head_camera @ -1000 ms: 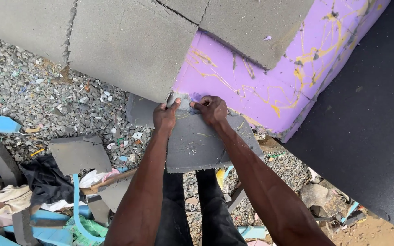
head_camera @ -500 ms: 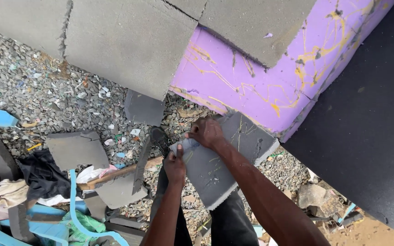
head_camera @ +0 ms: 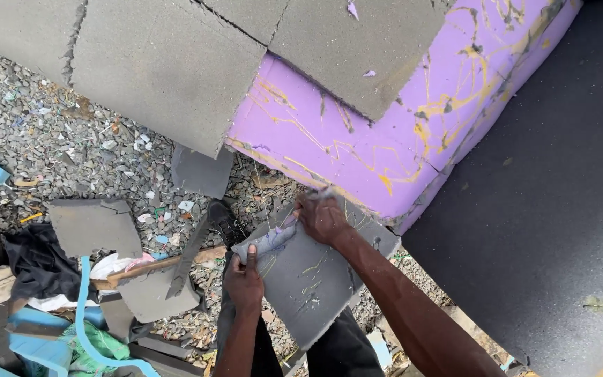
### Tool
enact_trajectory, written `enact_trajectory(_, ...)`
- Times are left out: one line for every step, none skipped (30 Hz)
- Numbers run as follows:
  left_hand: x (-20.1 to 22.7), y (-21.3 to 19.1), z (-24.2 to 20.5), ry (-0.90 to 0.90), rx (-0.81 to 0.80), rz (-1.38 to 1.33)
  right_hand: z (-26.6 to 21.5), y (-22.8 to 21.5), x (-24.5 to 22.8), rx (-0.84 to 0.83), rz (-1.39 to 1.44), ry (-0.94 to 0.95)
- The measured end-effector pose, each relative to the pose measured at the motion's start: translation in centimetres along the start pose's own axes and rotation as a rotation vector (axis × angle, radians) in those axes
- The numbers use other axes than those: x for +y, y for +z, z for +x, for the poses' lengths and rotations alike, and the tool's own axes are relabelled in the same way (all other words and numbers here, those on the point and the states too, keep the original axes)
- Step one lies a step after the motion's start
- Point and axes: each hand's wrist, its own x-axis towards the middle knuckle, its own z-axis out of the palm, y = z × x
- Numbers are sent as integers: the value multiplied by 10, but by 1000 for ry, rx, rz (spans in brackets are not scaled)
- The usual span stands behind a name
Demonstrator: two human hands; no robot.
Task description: Arranging and fitting grey foam blocks onto a purple foam base in a workshop environment.
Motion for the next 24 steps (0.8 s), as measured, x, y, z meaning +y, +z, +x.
enact_trajectory(2,-5,-5,2,3,0,-21,5,4,1,1,-2)
enact_trajectory(5,-10,-10,55,-64,52,-41,10,8,65,-53,-96)
enact_trajectory(7,-11,-13,109,-135,100,-61,15,15,129,-115,-187)
enact_trajectory(6,-9,-14,113,-137,96,-70,-3,9,131,-120,-188)
enact_trajectory(4,-9,-16,77,-151,98,-79,-18,1,12,132,73)
enact_trajectory(2,-10,-17,40,-166,101,-87,-33,-6,-113,382,332)
enact_trajectory(3,-12,-15,30,-161,100,-90,-47,-10,-125,383,330)
enact_trajectory(4,-16,-14,93,-131,135,-92,-61,-15,-33,670,485)
enact_trajectory(6,-19,-10,157,-87,166,-89,-75,-17,57,956,627)
enact_trajectory(4,-25,-5,148,-68,161,-89,-86,-11,38,956,616)
enact_trajectory(2,-40,1,147,-28,191,-87,-93,-10,128,1003,773)
enact_trajectory(1,-56,6,146,12,220,-84,-101,-9,218,1044,932)
enact_trajectory(-5,-77,15,146,33,220,-84,-103,-7,205,1051,916)
enact_trajectory(-10,-97,23,101,109,212,-83,-107,-4,171,993,915)
enact_trajectory(-15,-114,33,61,171,199,-85,-113,0,153,929,918)
enact_trajectory(-17,-138,36,68,178,194,-84,-111,0,156,930,906)
enact_trajectory(-17,-159,44,0,288,268,-83,-111,2,126,918,915)
enact_trajectory(-17,-178,53,-70,398,341,-83,-111,5,96,906,924)
enact_trajectory(-28,-191,64,-59,388,337,-79,-112,3,113,904,925)
enact_trajectory(-38,-202,77,-220,371,394,-75,-113,1,83,889,935)
enact_trajectory(-49,-213,91,-380,354,450,-69,-113,1,53,875,943)
enact_trajectory(-56,-206,98,-367,347,446,-66,-114,1,70,874,941)
enact_trajectory(-63,-201,105,-352,209,553,-61,-114,1,76,855,857)
enact_trajectory(-71,-195,113,-337,71,658,-56,-113,1,82,834,773)
